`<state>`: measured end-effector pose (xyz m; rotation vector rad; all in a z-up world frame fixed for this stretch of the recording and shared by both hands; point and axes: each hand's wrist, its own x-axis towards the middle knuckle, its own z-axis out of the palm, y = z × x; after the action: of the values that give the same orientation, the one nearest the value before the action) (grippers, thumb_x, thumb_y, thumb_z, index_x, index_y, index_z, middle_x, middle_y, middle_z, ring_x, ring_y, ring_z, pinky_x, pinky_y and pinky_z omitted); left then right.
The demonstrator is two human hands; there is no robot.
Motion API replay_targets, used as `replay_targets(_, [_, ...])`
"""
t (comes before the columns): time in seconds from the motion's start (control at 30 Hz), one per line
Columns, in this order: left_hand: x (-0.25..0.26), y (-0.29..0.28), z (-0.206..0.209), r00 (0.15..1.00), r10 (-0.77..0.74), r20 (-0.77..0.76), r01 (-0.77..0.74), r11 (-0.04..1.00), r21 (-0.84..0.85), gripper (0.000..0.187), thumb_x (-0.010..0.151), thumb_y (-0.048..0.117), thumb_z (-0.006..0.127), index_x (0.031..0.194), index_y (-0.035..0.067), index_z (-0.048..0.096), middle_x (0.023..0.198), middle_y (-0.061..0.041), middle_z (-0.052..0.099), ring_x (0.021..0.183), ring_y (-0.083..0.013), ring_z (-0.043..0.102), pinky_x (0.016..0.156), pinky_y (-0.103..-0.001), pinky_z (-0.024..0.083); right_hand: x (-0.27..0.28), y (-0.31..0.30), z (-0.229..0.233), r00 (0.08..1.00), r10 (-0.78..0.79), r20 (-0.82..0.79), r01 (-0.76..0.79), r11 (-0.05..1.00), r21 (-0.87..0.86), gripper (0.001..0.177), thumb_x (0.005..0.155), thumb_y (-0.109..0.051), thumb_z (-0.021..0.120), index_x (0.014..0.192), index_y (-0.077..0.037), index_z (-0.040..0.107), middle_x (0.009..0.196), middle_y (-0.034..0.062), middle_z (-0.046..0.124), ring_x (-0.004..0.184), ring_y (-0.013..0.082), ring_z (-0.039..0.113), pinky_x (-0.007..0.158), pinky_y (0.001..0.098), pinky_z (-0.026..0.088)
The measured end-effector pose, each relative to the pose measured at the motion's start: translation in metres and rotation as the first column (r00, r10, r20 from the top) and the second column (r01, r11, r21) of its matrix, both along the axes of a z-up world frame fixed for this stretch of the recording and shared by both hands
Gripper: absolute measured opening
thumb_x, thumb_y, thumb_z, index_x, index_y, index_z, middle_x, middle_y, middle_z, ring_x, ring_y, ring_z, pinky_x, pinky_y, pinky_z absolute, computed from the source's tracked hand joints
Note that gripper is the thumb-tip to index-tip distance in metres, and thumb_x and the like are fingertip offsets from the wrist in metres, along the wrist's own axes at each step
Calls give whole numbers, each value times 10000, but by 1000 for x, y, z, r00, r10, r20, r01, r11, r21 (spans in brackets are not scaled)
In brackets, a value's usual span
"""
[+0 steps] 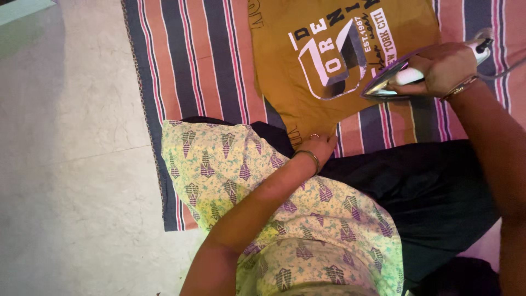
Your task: The person irons a mustard-colored short-sleeved shirt laid out on a striped mat. They smooth the fabric, iron the front and sleeves, flip the shirt to iron the back, and then fold it.
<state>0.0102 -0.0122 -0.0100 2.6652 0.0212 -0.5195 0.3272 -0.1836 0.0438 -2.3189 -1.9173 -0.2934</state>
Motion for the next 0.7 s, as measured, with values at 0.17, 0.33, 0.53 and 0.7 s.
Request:
replay_targets(0.17, [1, 0, 5, 996, -5, -87, 3, 1000, -18, 666, 728, 30, 729, 1356, 50, 509, 1243, -196, 617, 1127, -394, 630, 963, -476, 511, -6, 5, 0, 997, -67, 24, 67, 998, 18, 507, 919, -659, 729, 861, -156, 758, 716, 29, 684, 607, 170, 656, 583, 313, 492])
replay_targets(0.33, [-1, 2, 6, 999, 28, -39, -30, 998, -59, 656, 728, 7, 726, 1348, 63, 517, 1265, -191, 611, 1153, -393, 624, 979, -473, 511, -18, 15, 5, 999, 34, -12, -35, 999, -15, 564, 807, -709, 744, 868, -150, 776, 720, 51, 698, 582, 174, 672, 579, 329, 520])
replay_targets(0.53, [0, -1, 1, 999, 47, -27, -48, 998, -45, 629, 747, 23, 721, 1338, 64, 511, 1290, -194, 597, 1146, -403, 622, 970, -499, 504, -29, 26, 2, 999, -15, 34, 14, 999, 35, 544, 870, -711, 714, 809, -172, 749, 761, 31, 722, 617, 153, 670, 582, 317, 505])
replay_targets(0.7, [2, 2, 6, 994, 55, -94, -61, 996, -70, 608, 760, 17, 714, 1334, 72, 518, 1294, -185, 604, 1168, -397, 619, 979, -493, 510, -29, 29, 2, 994, 91, 57, -97, 990, 101, 600, 747, -724, 748, 833, -132, 792, 671, 55, 671, 608, 206, 652, 561, 346, 506])
